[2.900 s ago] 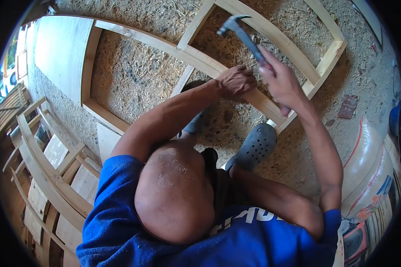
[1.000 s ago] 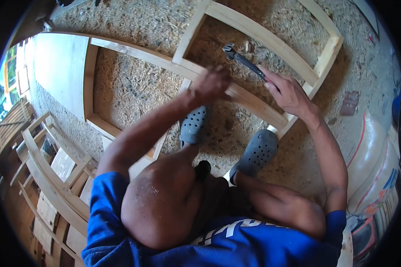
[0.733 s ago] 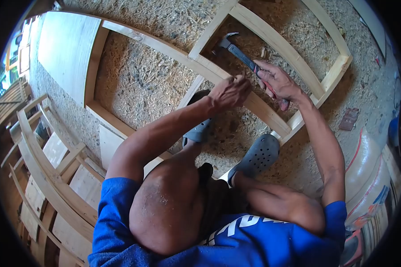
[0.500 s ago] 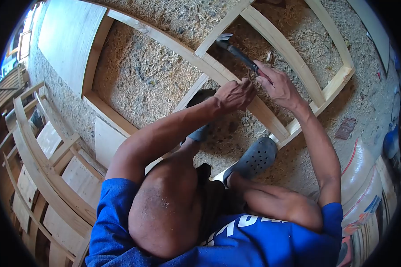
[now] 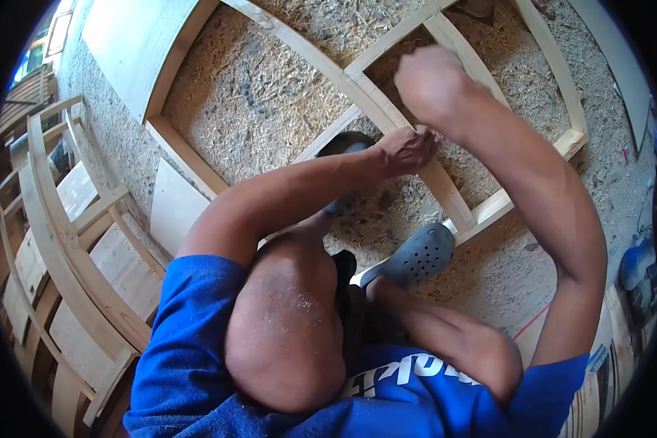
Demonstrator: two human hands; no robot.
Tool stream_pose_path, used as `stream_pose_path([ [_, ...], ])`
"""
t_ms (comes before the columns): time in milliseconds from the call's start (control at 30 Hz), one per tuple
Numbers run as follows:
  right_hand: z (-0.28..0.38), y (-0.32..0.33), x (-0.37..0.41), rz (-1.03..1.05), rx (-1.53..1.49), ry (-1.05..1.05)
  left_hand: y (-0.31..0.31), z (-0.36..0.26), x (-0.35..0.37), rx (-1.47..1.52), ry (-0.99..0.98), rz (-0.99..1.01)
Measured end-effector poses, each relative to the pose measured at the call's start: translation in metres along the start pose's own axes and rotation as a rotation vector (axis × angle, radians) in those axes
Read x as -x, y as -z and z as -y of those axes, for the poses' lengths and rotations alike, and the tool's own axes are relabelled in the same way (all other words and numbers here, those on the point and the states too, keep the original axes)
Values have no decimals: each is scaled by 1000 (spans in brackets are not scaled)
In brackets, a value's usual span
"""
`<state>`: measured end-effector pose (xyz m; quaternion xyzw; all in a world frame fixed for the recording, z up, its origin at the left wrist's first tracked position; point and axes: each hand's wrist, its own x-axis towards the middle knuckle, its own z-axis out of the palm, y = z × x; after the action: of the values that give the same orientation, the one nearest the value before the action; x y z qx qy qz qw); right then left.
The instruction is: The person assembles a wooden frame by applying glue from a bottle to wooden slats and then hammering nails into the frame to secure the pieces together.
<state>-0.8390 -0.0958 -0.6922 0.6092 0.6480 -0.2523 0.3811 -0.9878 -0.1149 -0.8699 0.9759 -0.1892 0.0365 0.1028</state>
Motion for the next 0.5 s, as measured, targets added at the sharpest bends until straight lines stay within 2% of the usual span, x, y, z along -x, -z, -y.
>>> stream_pose_path([
  [33, 6, 15, -12, 6, 9, 8, 3, -4, 0, 17, 32, 56],
  [100, 23, 46, -29, -7, 50, 12, -7, -1, 0, 91, 69, -179],
  [167, 38, 66, -40, -28, 60, 22, 0, -3, 0, 224, 108, -66],
  [233, 30, 67, -41, -145, -43, 81, 36, 1, 0, 821, 338, 101],
  [300, 7, 50, -31, -303, -216, 251, 25, -9, 1, -127, 86, 71],
  [367, 3, 33, -20, -367, -284, 301, 22, -4, -3, -114, 58, 30],
  [433, 18, 31, -10, -489, -222, 137, 8, -1, -2, -188, 0, 53],
  [500, 23, 31, 0, -462, -182, 162, 1, 1, 0, -195, -24, 89],
])
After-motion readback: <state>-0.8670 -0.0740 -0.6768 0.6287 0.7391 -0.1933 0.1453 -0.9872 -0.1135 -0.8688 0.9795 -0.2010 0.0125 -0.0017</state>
